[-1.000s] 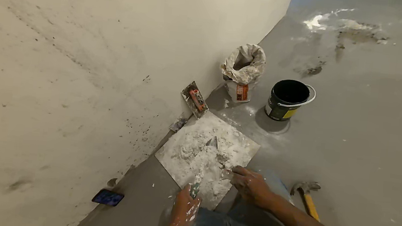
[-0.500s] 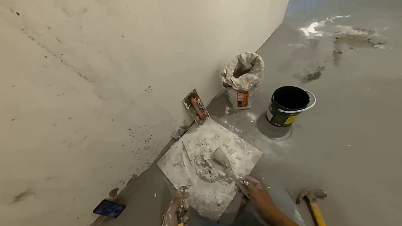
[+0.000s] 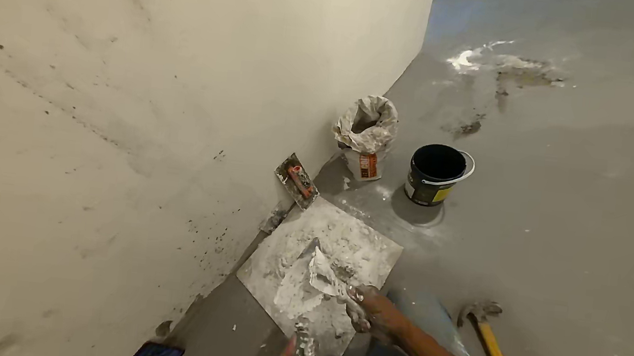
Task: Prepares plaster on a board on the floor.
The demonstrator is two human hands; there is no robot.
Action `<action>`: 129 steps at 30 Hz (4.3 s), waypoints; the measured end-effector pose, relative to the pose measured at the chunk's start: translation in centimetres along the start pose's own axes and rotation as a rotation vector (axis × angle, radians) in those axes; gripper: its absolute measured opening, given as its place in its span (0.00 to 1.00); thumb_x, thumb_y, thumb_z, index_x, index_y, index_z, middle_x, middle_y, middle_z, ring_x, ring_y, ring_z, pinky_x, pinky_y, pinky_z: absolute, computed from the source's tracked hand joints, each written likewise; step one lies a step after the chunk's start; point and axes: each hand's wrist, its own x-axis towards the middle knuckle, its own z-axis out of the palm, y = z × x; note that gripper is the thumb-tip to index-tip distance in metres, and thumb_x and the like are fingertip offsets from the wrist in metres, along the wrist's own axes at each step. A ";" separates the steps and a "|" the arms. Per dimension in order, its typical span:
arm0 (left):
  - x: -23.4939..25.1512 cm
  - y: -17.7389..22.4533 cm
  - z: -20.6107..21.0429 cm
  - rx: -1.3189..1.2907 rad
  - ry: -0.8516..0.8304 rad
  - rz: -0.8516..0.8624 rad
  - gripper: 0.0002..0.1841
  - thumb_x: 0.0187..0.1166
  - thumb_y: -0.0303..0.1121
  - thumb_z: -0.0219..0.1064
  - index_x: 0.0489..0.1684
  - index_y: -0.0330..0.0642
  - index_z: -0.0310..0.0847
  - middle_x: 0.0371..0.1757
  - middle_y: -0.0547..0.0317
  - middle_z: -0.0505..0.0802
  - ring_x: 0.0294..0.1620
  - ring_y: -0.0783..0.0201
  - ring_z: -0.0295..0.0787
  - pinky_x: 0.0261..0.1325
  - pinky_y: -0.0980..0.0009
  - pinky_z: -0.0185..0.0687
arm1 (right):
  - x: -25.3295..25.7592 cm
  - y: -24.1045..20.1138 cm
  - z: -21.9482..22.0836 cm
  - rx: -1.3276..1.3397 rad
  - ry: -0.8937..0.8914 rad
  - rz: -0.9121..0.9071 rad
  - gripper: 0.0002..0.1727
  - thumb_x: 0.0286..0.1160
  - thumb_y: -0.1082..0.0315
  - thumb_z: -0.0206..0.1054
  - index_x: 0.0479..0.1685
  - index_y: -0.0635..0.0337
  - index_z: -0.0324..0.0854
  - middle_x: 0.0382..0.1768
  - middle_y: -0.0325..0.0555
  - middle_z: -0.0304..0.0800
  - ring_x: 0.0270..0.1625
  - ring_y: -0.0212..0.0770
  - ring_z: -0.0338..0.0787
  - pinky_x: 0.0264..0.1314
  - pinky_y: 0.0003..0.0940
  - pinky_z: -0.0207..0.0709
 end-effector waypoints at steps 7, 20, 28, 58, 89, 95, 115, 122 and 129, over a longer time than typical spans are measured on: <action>0.1 0.7 -0.5 -0.014 -0.032 0.093 0.26 0.85 0.59 0.55 0.44 0.46 0.88 0.14 0.71 0.79 0.08 0.74 0.73 0.11 0.78 0.69 | -0.3 -1.5 -3.0 -0.308 0.024 0.082 0.22 0.83 0.44 0.63 0.35 0.54 0.84 0.20 0.36 0.81 0.16 0.29 0.77 0.19 0.26 0.73; 1.8 1.0 -0.6 0.436 0.710 0.270 0.35 0.91 0.62 0.26 0.32 0.49 0.75 0.10 0.66 0.77 0.05 0.71 0.71 0.08 0.76 0.70 | -7.1 -1.6 6.3 -1.352 0.401 -0.080 0.23 0.85 0.57 0.61 0.67 0.66 0.83 0.63 0.61 0.88 0.66 0.56 0.89 0.72 0.51 0.81; 0.0 -1.5 -1.6 0.647 0.912 0.213 0.30 0.95 0.55 0.32 0.44 0.41 0.76 0.14 0.63 0.79 0.07 0.69 0.71 0.09 0.74 0.71 | 3.6 -0.7 3.8 -1.430 0.324 0.210 0.27 0.87 0.58 0.56 0.79 0.64 0.73 0.74 0.65 0.80 0.76 0.63 0.81 0.78 0.61 0.74; 1.0 16.9 -14.9 1.483 1.348 0.101 0.25 0.94 0.46 0.48 0.63 0.30 0.82 0.54 0.37 0.91 0.57 0.45 0.89 0.68 0.47 0.80 | -4.8 1.2 -6.9 -1.160 0.883 -0.085 0.17 0.82 0.62 0.65 0.53 0.69 0.86 0.36 0.54 0.92 0.33 0.45 0.91 0.40 0.49 0.88; 17.2 3.8 -6.9 2.108 1.085 -0.437 0.33 0.90 0.42 0.52 0.90 0.31 0.53 0.80 0.32 0.77 0.66 0.41 0.88 0.67 0.49 0.84 | -2.0 0.6 -9.4 -1.177 0.967 -0.058 0.16 0.80 0.57 0.61 0.49 0.58 0.89 0.35 0.44 0.93 0.35 0.39 0.92 0.41 0.46 0.87; 19.7 2.0 -8.6 2.195 1.070 -0.467 0.34 0.86 0.31 0.55 0.91 0.28 0.49 0.84 0.30 0.70 0.62 0.43 0.90 0.64 0.55 0.87 | -2.5 0.8 -9.6 -1.170 0.957 -0.127 0.17 0.80 0.55 0.61 0.49 0.57 0.89 0.37 0.41 0.93 0.37 0.37 0.92 0.43 0.42 0.88; 9.8 22.8 -12.8 2.103 1.170 -0.055 0.30 0.89 0.54 0.54 0.71 0.35 0.80 0.61 0.36 0.90 0.65 0.39 0.88 0.71 0.39 0.77 | -2.3 0.4 -8.1 -1.232 0.941 -0.059 0.16 0.79 0.59 0.64 0.49 0.64 0.89 0.34 0.53 0.93 0.35 0.50 0.93 0.42 0.54 0.87; 12.5 26.7 -18.0 2.270 1.052 -0.107 0.30 0.90 0.53 0.51 0.82 0.42 0.73 0.71 0.40 0.87 0.70 0.41 0.86 0.73 0.39 0.76 | -1.0 0.1 -8.2 -1.256 0.915 0.034 0.18 0.79 0.61 0.66 0.50 0.70 0.88 0.34 0.59 0.94 0.37 0.55 0.94 0.45 0.56 0.87; 14.9 24.0 -18.9 2.145 0.917 -0.066 0.30 0.91 0.52 0.51 0.84 0.41 0.71 0.72 0.40 0.86 0.72 0.43 0.84 0.79 0.45 0.73 | 0.0 0.1 -8.3 -1.295 0.916 0.064 0.16 0.78 0.61 0.66 0.49 0.67 0.89 0.34 0.55 0.94 0.36 0.51 0.94 0.43 0.55 0.87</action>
